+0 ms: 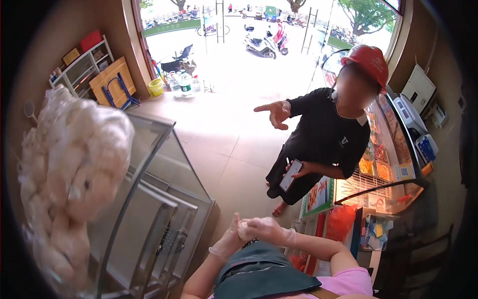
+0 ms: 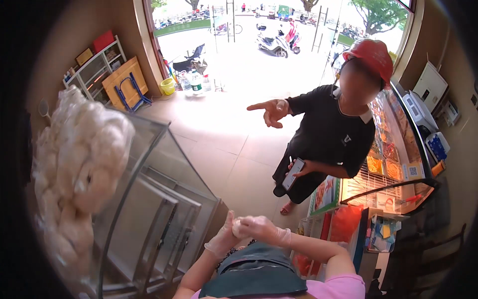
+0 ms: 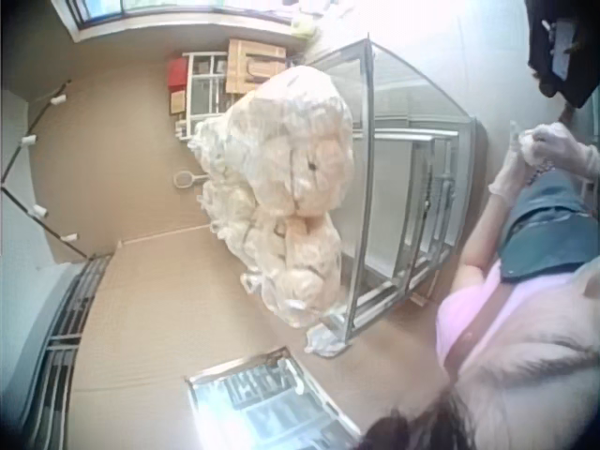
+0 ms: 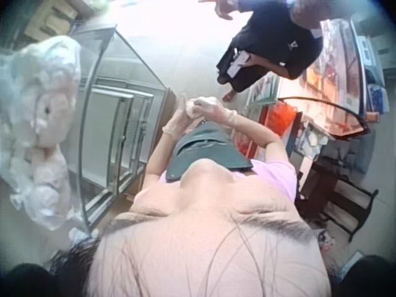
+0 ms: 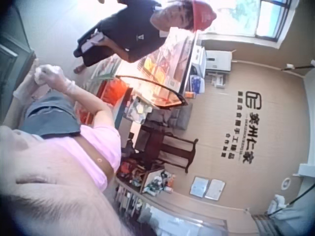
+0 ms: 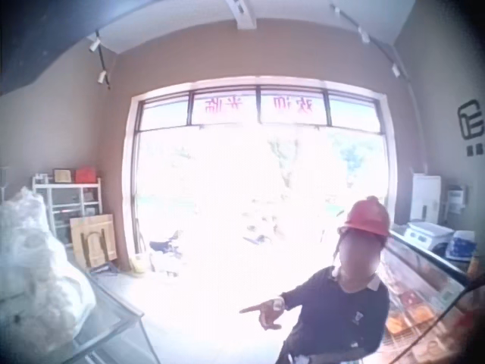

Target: The person scoops filling into dough wrappers, pleats them into buns by hand, and places the buns onto steamer trays. The person then adjusts the buns on the steamer trays.

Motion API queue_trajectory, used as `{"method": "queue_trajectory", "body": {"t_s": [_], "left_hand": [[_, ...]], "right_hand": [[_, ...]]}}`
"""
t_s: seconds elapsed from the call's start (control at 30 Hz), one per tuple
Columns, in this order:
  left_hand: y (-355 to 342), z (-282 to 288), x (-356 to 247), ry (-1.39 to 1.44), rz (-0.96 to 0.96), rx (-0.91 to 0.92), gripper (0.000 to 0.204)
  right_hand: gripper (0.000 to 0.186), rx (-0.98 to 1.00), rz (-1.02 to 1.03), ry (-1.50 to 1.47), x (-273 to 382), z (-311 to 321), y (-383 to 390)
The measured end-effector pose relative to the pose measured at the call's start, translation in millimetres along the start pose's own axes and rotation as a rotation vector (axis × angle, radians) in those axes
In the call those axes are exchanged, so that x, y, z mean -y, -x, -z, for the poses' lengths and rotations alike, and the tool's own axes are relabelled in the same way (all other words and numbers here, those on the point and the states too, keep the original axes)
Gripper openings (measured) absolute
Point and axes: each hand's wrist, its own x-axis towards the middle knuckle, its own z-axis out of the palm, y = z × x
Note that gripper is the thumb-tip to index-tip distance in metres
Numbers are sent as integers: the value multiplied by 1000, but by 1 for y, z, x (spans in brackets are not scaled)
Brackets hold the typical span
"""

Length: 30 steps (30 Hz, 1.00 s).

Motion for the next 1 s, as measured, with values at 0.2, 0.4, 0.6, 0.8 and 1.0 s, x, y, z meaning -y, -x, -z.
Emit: {"method": "queue_trajectory", "body": {"t_s": [0.2,0.4,0.6,0.8,1.0], "left_hand": [[-109,-89,-71,-722,-847,121,61],[-184,-136,-159,-766,-840,223,61],[-192,-129,-215,1203,199,170,45],[-184,-135,-234,1987,573,-133,48],[-183,-144,-238,1969,512,-108,45]], "right_hand": [[31,-561,-459,-52,-101,10,-86],[24,-585,-206,20,-195,52,-155],[20,-121,63,157,-244,97,-175],[12,126,260,394,-256,109,-188],[22,195,401,589,-265,108,-195]]}}
